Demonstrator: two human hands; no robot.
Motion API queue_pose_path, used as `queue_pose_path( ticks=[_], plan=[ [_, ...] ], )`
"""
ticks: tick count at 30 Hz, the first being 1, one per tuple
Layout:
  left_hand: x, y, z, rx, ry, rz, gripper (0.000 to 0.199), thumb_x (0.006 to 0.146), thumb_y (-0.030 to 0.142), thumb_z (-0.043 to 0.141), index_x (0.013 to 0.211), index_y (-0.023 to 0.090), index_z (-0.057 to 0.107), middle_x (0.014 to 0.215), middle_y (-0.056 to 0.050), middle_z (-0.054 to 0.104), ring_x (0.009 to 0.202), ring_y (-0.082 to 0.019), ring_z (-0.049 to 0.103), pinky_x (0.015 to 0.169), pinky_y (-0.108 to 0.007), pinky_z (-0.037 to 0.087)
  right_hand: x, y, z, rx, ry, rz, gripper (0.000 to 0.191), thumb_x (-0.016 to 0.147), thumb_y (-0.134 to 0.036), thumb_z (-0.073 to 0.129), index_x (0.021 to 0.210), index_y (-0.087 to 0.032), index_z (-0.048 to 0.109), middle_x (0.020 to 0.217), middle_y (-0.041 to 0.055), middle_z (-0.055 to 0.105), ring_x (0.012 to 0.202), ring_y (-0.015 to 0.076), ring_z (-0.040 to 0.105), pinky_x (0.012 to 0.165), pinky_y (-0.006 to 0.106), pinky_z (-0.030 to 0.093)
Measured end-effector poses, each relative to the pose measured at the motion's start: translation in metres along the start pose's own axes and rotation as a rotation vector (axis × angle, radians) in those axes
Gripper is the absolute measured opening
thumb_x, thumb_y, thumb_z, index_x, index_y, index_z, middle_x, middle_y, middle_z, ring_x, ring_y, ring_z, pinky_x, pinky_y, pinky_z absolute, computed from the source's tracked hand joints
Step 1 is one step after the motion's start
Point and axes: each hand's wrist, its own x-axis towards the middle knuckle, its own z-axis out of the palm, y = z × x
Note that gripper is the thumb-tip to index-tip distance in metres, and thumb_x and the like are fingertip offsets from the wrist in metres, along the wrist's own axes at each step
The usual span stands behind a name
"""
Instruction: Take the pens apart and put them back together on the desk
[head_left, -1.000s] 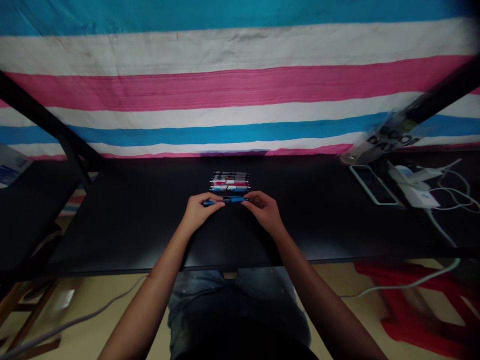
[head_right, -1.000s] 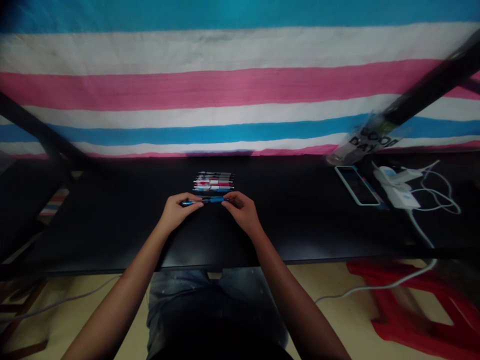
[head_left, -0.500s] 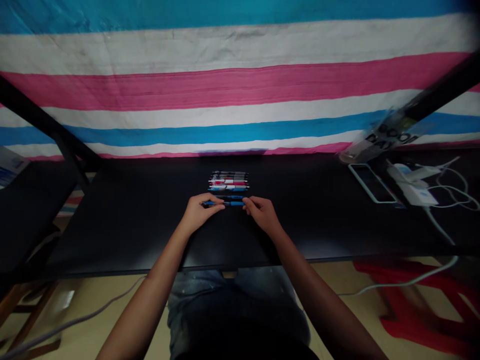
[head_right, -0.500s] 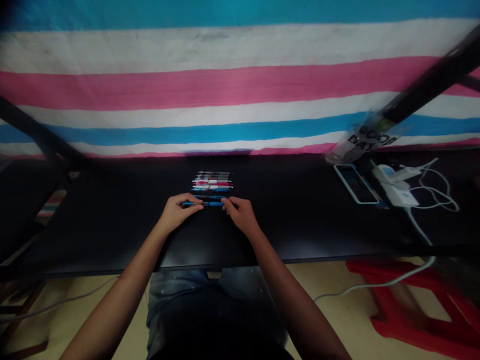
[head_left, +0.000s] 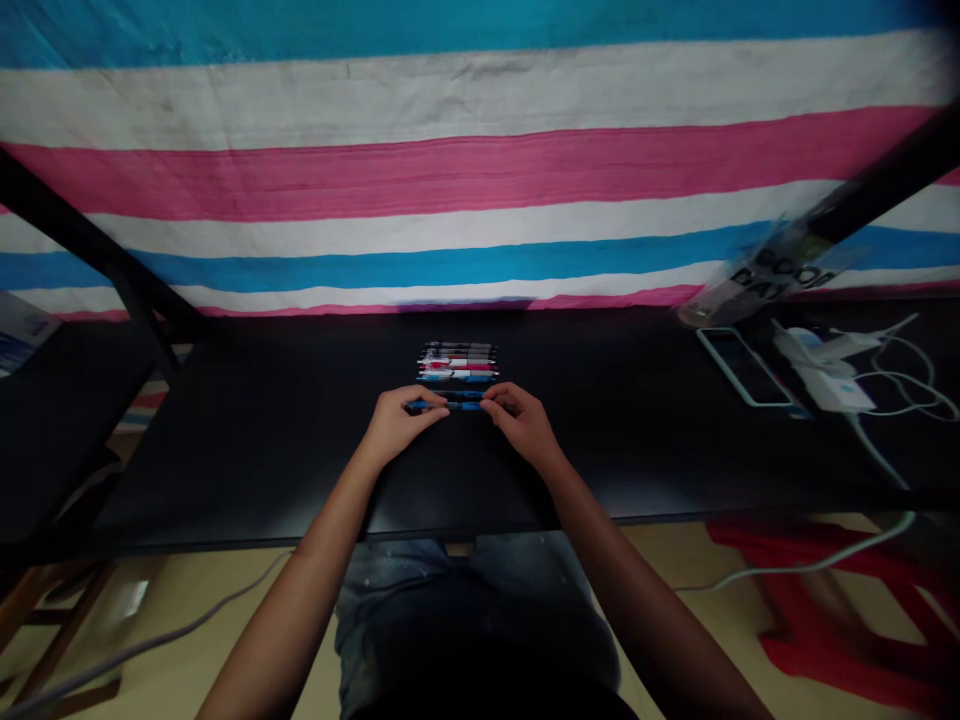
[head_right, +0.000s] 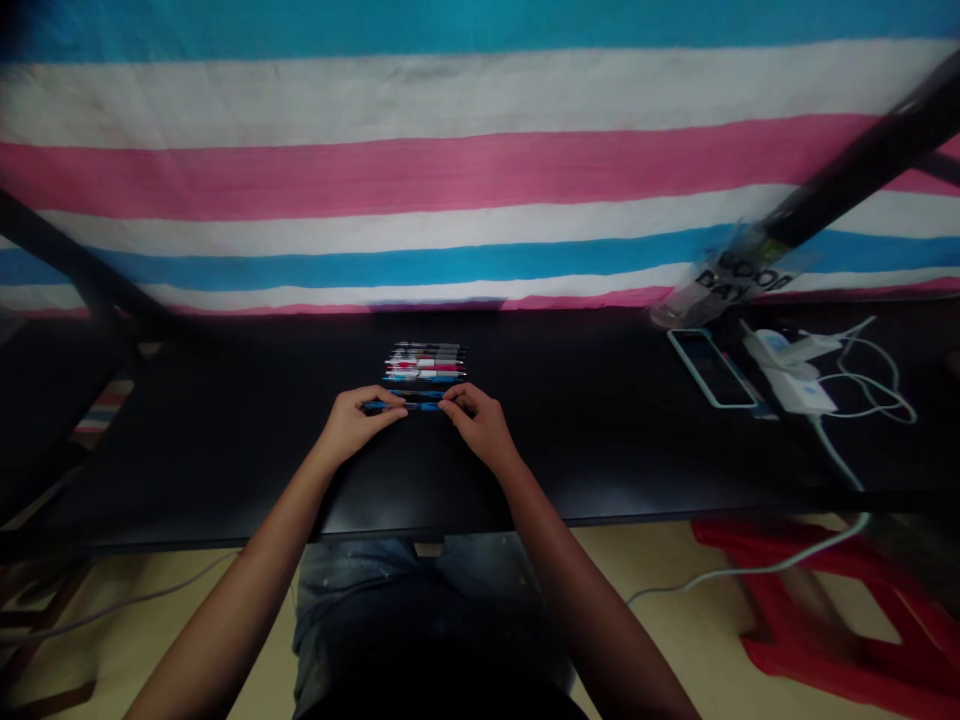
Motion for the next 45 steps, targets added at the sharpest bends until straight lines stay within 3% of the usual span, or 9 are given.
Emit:
queue_pose_path(
  ticks=[9,15,19,22,25,30,38,41,45],
  plan=[
    [0.000,-0.007,-0.002,-0.008,0.025,-0.040,0.021,0.078,0.036,0.082,0.086,0.018,0.078,0.093,-0.007,0.079,0.089,-0.024,0.075,0.082,-0.035,0.058,0.001,0.011,0.001,0.143,-0.068,0.040,0.030,0.082,-0.044,0.071,0.100,-0.020,0.071,0.078,0.0039,0.073,0.072,0.0190,0.069,0.072,0.034,0.055],
    [0.000,-0.004,0.000,-0.013,-0.013,0.043,0.016,0.079,0.032,0.081,0.082,0.018,0.075,0.089,-0.006,0.078,0.088,-0.022,0.073,0.085,-0.035,0.057,0.000,0.005,-0.003,-0.025,-0.093,-0.026,0.036,0.094,-0.047,0.057,0.074,-0.020,0.068,0.062,0.0002,0.060,0.058,0.0142,0.055,0.059,0.028,0.044],
    [-0.001,0.000,0.001,-0.026,-0.007,0.051,0.015,0.080,0.031,0.080,0.081,0.018,0.073,0.089,-0.006,0.077,0.086,-0.020,0.072,0.081,-0.032,0.056,-0.001,0.003,-0.003,-0.093,-0.096,-0.014,0.042,0.097,-0.050,0.052,0.071,-0.020,0.064,0.057,-0.0021,0.050,0.052,0.0124,0.045,0.053,0.027,0.035],
    [-0.001,0.003,0.000,-0.027,-0.014,-0.012,0.018,0.077,0.033,0.081,0.083,0.017,0.074,0.087,-0.005,0.076,0.081,-0.019,0.071,0.074,-0.029,0.056,0.000,0.003,-0.002,-0.105,-0.088,-0.027,0.043,0.097,-0.051,0.052,0.070,-0.020,0.064,0.057,-0.0021,0.050,0.054,0.0128,0.045,0.055,0.027,0.035],
    [-0.001,0.005,-0.001,-0.019,-0.018,-0.034,0.019,0.084,0.036,0.075,0.083,0.017,0.075,0.084,-0.005,0.076,0.078,-0.019,0.071,0.074,-0.030,0.057,0.000,0.002,-0.002,-0.121,-0.084,-0.036,0.041,0.097,-0.050,0.053,0.071,-0.020,0.064,0.058,-0.0017,0.051,0.055,0.0133,0.046,0.056,0.027,0.035],
    [-0.001,0.003,-0.001,-0.036,-0.005,-0.032,0.020,0.083,0.034,0.075,0.093,0.017,0.076,0.093,-0.007,0.078,0.086,-0.021,0.073,0.081,-0.032,0.058,-0.002,-0.002,-0.003,-0.129,-0.083,-0.044,0.040,0.097,-0.048,0.053,0.070,-0.020,0.063,0.058,-0.0020,0.050,0.054,0.0130,0.045,0.056,0.027,0.034],
    [0.001,0.007,0.000,-0.031,-0.013,0.013,0.014,0.080,0.028,0.077,0.087,0.017,0.074,0.090,-0.006,0.074,0.083,-0.019,0.069,0.074,-0.029,0.053,-0.001,0.001,-0.001,-0.116,-0.072,0.003,0.051,0.098,-0.051,0.050,0.059,-0.019,0.058,0.052,-0.0028,0.043,0.052,0.0118,0.042,0.056,0.027,0.033],
    [0.001,0.006,0.000,-0.066,0.003,-0.010,0.015,0.080,0.030,0.078,0.087,0.017,0.073,0.090,-0.006,0.074,0.084,-0.020,0.069,0.075,-0.029,0.052,0.000,0.006,0.000,-0.060,-0.077,0.003,0.047,0.099,-0.051,0.049,0.068,-0.019,0.064,0.055,-0.0020,0.049,0.055,0.0129,0.048,0.059,0.027,0.037],
    [0.001,0.000,-0.001,-0.090,0.035,-0.038,0.017,0.079,0.030,0.079,0.089,0.017,0.073,0.090,-0.006,0.074,0.082,-0.019,0.068,0.073,-0.029,0.051,0.000,0.008,0.002,0.036,-0.051,-0.022,0.029,0.092,-0.045,0.063,0.104,-0.020,0.069,0.072,-0.0006,0.061,0.064,0.0142,0.057,0.064,0.027,0.045]
  ],
)
